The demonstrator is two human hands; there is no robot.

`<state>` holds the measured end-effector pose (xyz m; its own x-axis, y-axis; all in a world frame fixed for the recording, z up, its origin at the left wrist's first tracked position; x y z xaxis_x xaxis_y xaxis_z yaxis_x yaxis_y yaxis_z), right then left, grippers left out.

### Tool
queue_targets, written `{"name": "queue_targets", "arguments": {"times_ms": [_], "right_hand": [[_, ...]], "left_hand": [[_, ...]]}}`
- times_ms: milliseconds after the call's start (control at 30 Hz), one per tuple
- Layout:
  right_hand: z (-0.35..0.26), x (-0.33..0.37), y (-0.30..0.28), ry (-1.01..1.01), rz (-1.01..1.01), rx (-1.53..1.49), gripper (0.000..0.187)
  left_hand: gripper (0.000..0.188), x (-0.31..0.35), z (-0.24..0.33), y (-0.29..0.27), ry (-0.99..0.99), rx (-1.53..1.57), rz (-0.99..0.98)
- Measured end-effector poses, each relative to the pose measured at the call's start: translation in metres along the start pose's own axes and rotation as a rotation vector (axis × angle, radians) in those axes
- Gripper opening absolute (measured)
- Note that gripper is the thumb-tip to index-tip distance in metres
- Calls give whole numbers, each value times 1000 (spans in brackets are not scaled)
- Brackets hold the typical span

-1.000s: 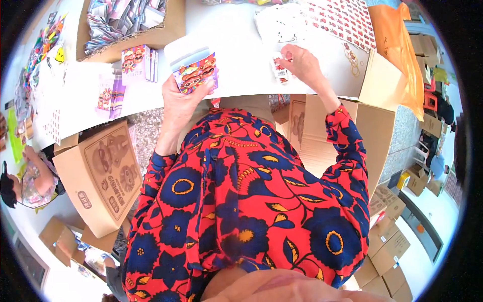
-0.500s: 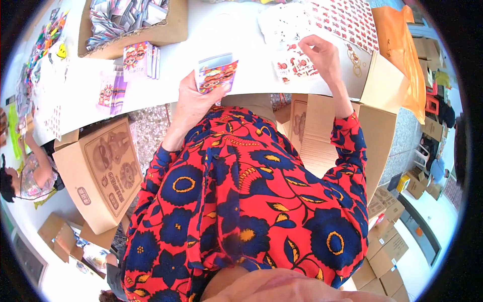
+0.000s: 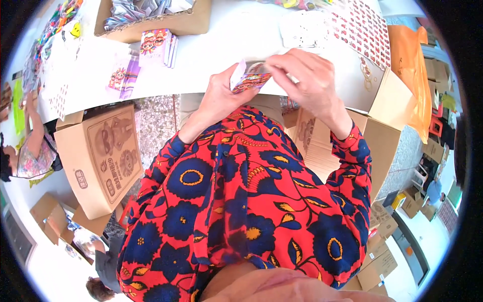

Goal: Packing small toy or product boxes into larger shipping cartons.

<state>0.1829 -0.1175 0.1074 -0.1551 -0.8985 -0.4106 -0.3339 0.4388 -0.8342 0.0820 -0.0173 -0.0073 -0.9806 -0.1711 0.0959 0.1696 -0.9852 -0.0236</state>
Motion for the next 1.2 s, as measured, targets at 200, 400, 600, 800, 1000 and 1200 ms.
{"name": "queue_targets", "arguments": {"times_ms": [200, 400, 600, 800, 1000, 1200], "right_hand": [[36, 11, 12, 374, -175, -463, 12], [160, 57, 11, 535, -101, 20, 16], [203, 76, 37, 549, -258, 110, 17], [214, 71, 50, 463, -359, 130, 14], [212, 65, 50, 553, -461, 136, 9], [221, 64, 57, 527, -550, 192, 10]], "left_hand": [[35, 6, -8, -7, -50, 59, 21], [34, 6, -9, -14, -21, 110, 53], [35, 7, -9, -14, -49, 139, 57], [37, 7, -5, -13, -59, 93, 60], [37, 7, -4, -13, -70, 65, 65], [36, 7, -5, -11, -60, 91, 57]]}}
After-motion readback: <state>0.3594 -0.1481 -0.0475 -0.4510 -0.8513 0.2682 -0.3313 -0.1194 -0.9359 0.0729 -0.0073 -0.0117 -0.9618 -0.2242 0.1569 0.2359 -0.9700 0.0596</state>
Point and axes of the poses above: each hand's wrist, its own x-axis away from the middle knuckle, its own y-axis out of the palm, z = x × y, the point moved 6 cm from there along -x, towards the middle knuckle, and after that the axes turned 10 degrees about -z, right-handed, at the moved point
